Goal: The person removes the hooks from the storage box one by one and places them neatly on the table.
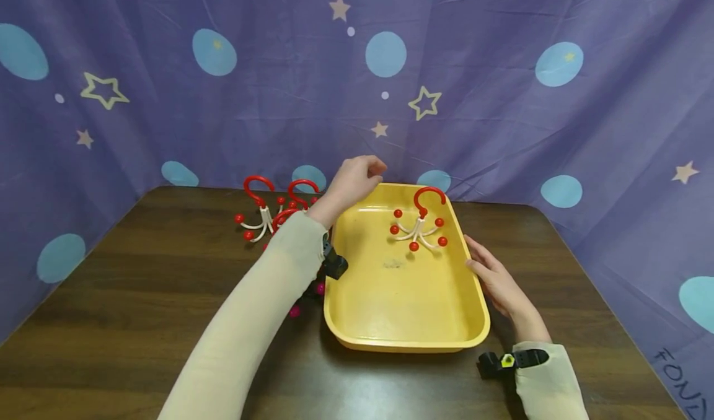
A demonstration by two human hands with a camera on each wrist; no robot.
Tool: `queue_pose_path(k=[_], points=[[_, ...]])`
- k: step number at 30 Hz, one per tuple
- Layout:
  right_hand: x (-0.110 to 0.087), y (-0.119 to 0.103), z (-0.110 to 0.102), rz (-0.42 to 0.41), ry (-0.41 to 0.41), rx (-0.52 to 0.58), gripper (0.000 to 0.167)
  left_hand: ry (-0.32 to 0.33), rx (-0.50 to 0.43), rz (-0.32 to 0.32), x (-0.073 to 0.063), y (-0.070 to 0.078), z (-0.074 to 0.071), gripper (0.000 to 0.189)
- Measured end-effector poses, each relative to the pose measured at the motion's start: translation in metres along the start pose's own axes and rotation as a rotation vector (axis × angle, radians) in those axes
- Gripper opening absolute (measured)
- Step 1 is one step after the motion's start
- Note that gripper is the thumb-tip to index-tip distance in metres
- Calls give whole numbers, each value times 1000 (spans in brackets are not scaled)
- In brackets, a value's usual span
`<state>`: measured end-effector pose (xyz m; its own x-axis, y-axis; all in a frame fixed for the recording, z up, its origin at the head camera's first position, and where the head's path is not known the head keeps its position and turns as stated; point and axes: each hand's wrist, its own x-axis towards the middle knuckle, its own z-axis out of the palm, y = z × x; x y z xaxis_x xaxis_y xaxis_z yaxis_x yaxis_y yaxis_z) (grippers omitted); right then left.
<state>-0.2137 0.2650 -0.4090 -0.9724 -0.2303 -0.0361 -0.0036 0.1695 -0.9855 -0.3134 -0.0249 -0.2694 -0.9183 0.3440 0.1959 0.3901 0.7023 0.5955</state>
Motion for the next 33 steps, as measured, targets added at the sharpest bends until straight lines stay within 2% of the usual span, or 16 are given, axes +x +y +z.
queue_pose_path(k=[12, 23, 27, 33], points=[[-1, 0, 1, -11, -13, 21, 58, -47, -77, 4, 6, 11, 42, 29], [-2, 0, 0, -19, -12, 24, 58, -1, -52, 33, 17, 22, 78, 35], [-1, 1, 0, -23, -17, 12, 58, -3, -59, 43, 21, 21, 86, 36], [0, 1, 0, -18, -15, -1, 57, 6, -68, 54, 25, 19, 90, 33]])
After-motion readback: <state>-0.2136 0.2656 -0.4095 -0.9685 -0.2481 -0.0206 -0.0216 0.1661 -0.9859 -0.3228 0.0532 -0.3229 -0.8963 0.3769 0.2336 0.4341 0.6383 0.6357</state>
